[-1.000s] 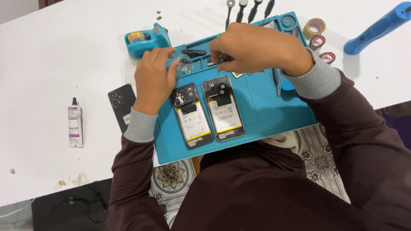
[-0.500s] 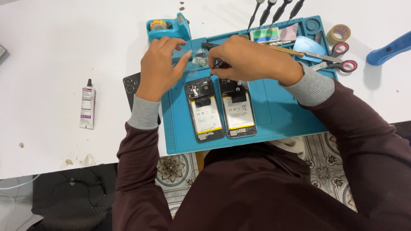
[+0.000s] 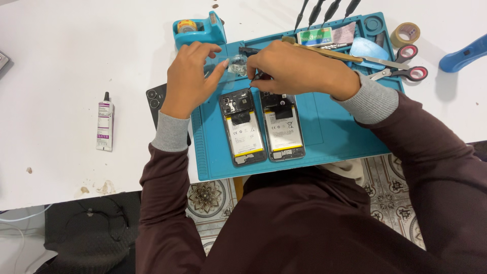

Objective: The person disassembles two smartphones on a blue work mat, removes and replaces internal components including batteries and circuit boards, and uses a screwdriver to secure screws. The person handles the devices and tools by hand throughout the process.

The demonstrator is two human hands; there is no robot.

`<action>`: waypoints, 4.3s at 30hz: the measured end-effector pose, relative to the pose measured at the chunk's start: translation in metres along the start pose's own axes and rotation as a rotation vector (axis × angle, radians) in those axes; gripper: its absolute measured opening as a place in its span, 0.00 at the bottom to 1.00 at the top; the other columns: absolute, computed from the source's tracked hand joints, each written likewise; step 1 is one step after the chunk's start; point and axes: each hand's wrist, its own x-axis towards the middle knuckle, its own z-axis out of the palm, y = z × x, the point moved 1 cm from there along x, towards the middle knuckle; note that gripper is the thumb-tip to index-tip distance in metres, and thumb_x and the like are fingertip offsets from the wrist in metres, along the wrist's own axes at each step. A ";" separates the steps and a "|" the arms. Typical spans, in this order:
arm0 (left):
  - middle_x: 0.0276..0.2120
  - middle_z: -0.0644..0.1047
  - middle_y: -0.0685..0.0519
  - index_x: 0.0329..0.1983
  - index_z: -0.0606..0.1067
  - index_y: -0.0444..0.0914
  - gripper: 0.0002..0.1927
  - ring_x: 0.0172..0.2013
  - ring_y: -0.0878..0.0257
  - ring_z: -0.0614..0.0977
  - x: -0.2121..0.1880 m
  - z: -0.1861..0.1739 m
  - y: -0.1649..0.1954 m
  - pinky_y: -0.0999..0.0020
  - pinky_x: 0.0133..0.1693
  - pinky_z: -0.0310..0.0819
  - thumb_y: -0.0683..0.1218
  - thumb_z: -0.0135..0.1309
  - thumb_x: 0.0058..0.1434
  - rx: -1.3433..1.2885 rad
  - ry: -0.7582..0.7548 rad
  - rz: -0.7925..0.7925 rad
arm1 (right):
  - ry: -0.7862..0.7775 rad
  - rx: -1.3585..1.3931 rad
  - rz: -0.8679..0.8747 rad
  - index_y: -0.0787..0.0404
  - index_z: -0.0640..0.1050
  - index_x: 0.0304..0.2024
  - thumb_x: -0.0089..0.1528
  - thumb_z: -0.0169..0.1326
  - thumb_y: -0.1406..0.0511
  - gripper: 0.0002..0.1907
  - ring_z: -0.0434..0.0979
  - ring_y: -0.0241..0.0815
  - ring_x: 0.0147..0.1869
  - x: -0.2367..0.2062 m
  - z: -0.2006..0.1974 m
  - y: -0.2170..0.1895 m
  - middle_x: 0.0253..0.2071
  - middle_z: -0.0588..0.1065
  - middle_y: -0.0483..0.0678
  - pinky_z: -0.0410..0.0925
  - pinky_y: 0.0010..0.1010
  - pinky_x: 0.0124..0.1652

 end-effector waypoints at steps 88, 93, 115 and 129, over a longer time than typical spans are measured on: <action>0.37 0.82 0.53 0.48 0.80 0.39 0.16 0.35 0.60 0.81 0.003 -0.005 0.020 0.62 0.42 0.65 0.53 0.64 0.64 -0.077 -0.116 -0.029 | -0.189 -0.416 0.269 0.64 0.83 0.24 0.50 0.68 0.62 0.12 0.80 0.50 0.24 0.002 -0.016 0.021 0.21 0.78 0.56 0.74 0.39 0.27; 0.37 0.82 0.53 0.48 0.80 0.39 0.16 0.35 0.60 0.81 0.002 -0.004 0.017 0.62 0.42 0.65 0.54 0.64 0.64 -0.084 -0.115 -0.039 | 0.004 -0.451 0.201 0.64 0.83 0.27 0.49 0.69 0.60 0.14 0.81 0.53 0.27 -0.002 -0.007 0.022 0.25 0.78 0.57 0.74 0.39 0.27; 0.36 0.82 0.54 0.46 0.81 0.40 0.15 0.33 0.61 0.82 0.002 -0.001 0.017 0.61 0.43 0.63 0.55 0.60 0.66 -0.056 -0.106 -0.086 | -0.246 -0.241 0.300 0.64 0.72 0.53 0.53 0.67 0.62 0.29 0.83 0.53 0.33 -0.024 -0.031 0.002 0.29 0.78 0.56 0.74 0.41 0.31; 0.36 0.82 0.50 0.44 0.80 0.39 0.26 0.38 0.53 0.81 0.001 -0.003 0.015 0.58 0.43 0.66 0.59 0.37 0.78 -0.115 -0.059 -0.016 | -0.196 -0.297 0.293 0.60 0.71 0.58 0.53 0.66 0.60 0.32 0.82 0.52 0.30 -0.022 -0.028 0.001 0.27 0.77 0.53 0.73 0.42 0.28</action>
